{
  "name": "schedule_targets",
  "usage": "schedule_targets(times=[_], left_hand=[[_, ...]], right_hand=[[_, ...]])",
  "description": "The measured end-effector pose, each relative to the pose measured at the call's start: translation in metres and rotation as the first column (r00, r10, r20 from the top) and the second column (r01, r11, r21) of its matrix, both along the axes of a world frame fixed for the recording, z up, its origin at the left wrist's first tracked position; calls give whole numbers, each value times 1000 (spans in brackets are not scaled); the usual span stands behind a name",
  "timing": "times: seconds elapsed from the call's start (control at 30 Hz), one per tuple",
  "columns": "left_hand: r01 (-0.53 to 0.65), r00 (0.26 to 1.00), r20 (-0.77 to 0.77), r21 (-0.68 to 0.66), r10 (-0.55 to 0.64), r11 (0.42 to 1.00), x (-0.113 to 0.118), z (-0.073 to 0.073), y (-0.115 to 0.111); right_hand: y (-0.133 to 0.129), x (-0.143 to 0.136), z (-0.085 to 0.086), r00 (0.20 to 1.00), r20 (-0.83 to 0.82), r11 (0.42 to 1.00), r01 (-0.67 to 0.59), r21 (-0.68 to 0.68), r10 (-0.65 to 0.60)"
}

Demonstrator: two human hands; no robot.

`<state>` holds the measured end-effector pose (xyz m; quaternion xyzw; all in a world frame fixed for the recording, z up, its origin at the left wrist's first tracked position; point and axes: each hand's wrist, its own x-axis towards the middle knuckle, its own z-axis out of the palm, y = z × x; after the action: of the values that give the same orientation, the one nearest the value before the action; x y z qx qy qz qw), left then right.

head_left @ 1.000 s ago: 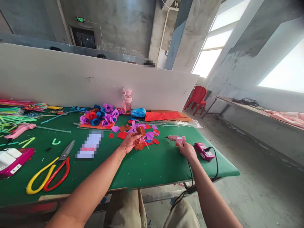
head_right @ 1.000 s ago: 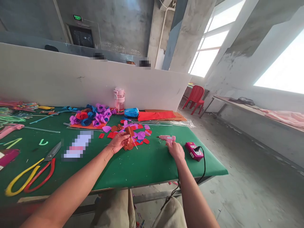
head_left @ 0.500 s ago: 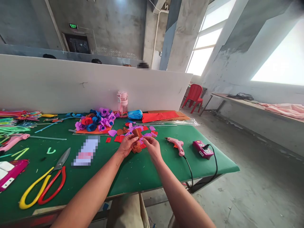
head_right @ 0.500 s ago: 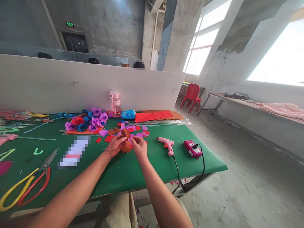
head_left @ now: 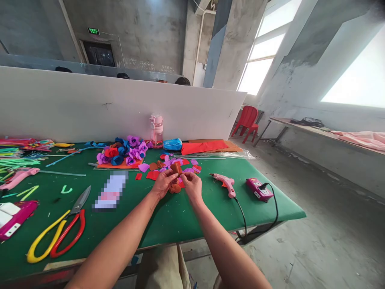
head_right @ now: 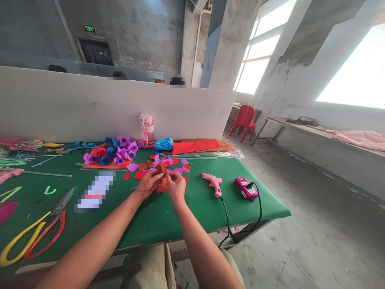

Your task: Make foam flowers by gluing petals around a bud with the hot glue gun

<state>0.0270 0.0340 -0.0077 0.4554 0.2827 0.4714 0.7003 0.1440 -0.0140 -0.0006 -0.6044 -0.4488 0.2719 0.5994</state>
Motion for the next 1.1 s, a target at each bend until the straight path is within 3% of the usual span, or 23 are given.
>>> schedule_targets(times=[0.23, 0.33, 0.5, 0.67, 1.1], left_hand=[[-37, 999, -17, 2, 38, 999, 2, 0, 0], [-42, 999, -10, -19, 42, 999, 2, 0, 0], [-40, 999, -2, -38, 40, 998, 3, 2, -1], [-38, 999, -8, -39, 38, 999, 3, 4, -3], [-21, 1000, 0, -86, 21, 996, 3, 5, -5]], right_hand=[[-11, -5, 4, 923, 372, 990, 47, 133, -94], [-13, -6, 4, 894, 438, 988, 32, 151, -96], [-12, -7, 2, 962, 257, 988, 52, 149, -89], [-9, -6, 1, 993, 113, 991, -25, 129, 11], [1, -4, -11, 974, -199, 992, -89, 90, 105]])
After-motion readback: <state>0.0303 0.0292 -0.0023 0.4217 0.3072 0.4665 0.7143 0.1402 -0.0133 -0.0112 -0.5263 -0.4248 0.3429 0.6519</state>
